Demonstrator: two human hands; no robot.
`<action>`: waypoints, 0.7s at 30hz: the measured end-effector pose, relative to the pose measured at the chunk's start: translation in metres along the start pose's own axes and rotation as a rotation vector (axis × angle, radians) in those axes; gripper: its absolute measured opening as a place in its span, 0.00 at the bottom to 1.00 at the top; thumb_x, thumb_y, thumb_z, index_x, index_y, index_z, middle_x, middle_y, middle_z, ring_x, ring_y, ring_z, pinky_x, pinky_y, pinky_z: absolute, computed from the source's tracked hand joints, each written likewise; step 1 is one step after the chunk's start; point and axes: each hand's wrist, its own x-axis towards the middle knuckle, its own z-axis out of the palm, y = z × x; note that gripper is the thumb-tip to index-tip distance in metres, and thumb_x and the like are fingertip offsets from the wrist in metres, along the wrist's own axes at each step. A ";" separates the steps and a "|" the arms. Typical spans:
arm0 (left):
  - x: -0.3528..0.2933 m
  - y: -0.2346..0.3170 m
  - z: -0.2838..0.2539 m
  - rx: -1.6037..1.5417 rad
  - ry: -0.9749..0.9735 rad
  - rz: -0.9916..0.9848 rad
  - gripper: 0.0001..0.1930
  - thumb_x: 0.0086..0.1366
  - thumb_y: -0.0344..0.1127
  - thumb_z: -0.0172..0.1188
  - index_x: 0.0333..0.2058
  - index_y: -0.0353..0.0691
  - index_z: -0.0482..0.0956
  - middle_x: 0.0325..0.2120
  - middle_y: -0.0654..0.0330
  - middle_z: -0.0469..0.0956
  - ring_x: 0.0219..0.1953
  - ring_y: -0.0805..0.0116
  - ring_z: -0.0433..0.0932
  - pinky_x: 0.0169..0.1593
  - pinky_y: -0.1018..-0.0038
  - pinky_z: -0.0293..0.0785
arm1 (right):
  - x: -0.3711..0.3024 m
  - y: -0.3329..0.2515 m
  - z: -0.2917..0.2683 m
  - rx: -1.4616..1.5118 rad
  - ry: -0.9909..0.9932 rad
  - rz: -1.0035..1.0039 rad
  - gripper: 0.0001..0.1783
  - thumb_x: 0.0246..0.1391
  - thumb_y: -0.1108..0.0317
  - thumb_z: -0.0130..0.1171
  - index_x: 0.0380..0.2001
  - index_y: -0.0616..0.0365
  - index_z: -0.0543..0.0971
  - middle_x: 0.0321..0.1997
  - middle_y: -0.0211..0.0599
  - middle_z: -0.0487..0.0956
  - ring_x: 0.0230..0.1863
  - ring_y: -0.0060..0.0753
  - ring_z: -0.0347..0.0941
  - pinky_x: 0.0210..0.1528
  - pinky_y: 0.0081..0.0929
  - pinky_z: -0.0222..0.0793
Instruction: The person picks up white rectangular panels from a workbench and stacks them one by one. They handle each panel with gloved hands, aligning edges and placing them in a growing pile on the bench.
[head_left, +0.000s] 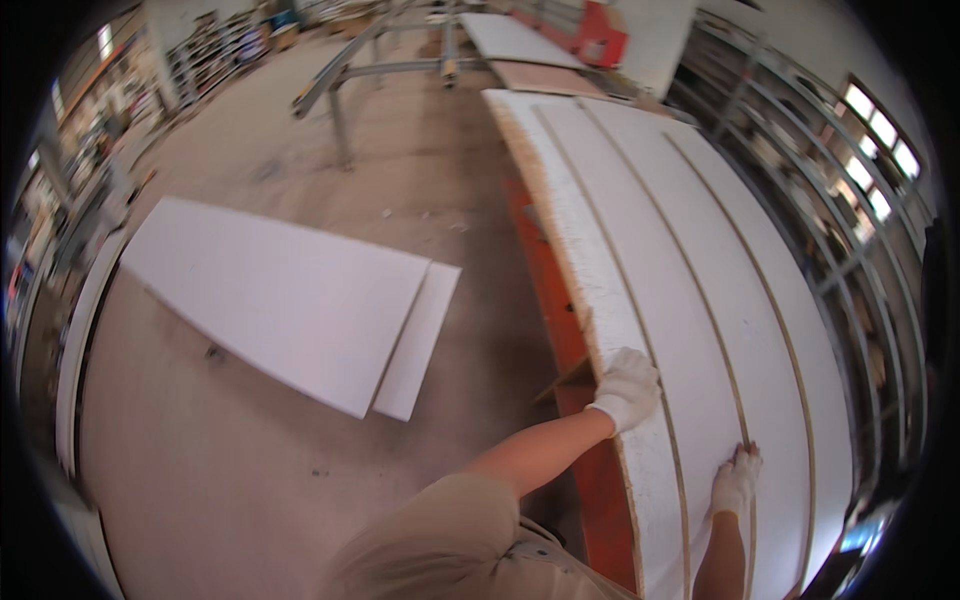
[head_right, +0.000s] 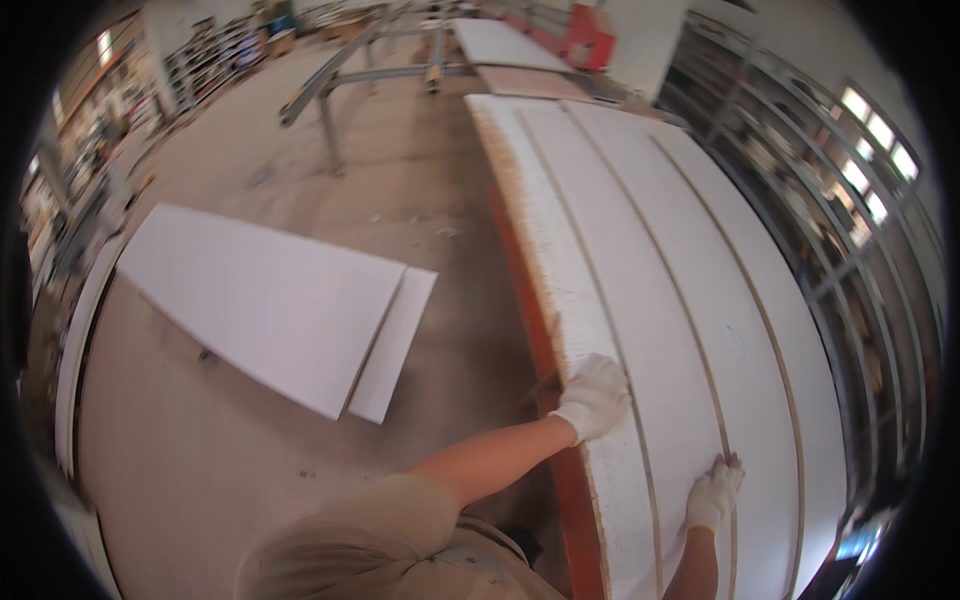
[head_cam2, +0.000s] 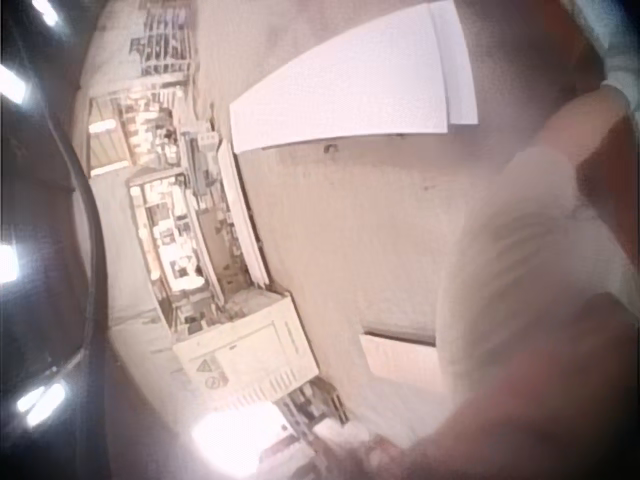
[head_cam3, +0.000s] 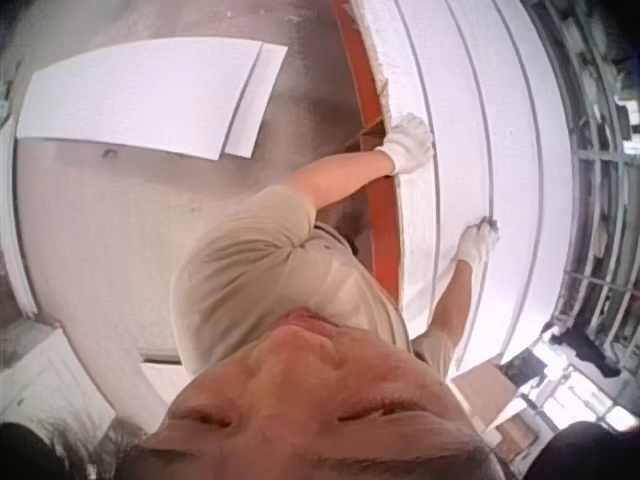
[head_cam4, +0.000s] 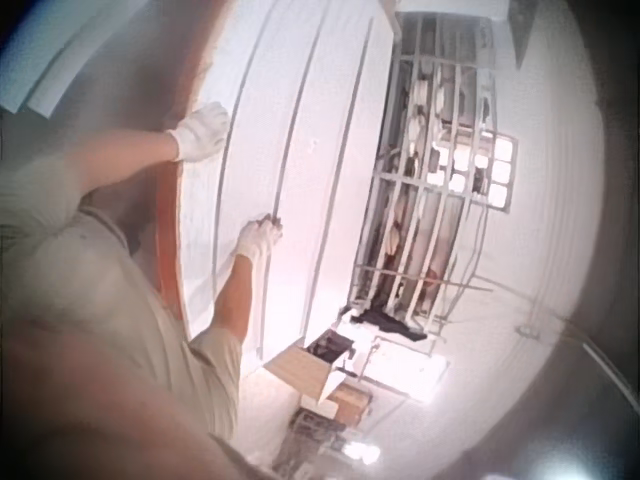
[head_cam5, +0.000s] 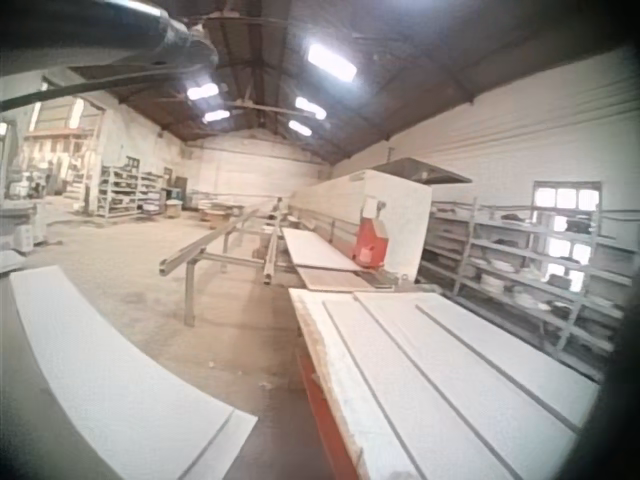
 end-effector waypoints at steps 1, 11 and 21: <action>0.002 0.000 0.001 -0.047 0.079 0.013 0.16 0.68 0.43 0.57 0.40 0.34 0.83 0.47 0.48 0.79 0.56 0.48 0.73 0.65 0.54 0.66 | 0.000 0.002 0.001 -0.024 -0.007 0.010 0.28 0.59 0.71 0.56 0.63 0.64 0.79 0.78 0.52 0.66 0.82 0.59 0.54 0.85 0.50 0.49; 0.002 -0.008 0.019 0.011 0.243 0.168 0.15 0.68 0.43 0.58 0.37 0.34 0.81 0.42 0.48 0.78 0.51 0.45 0.73 0.61 0.53 0.68 | -0.004 0.011 0.009 -0.001 0.053 -0.029 0.25 0.60 0.69 0.58 0.60 0.61 0.80 0.77 0.53 0.69 0.80 0.58 0.57 0.85 0.51 0.48; -0.002 0.000 0.020 -0.049 0.316 0.140 0.10 0.66 0.40 0.61 0.33 0.38 0.77 0.41 0.50 0.78 0.48 0.44 0.73 0.56 0.51 0.71 | -0.010 0.001 -0.006 -0.005 0.006 0.034 0.23 0.61 0.66 0.58 0.58 0.60 0.82 0.77 0.49 0.69 0.81 0.53 0.56 0.86 0.47 0.46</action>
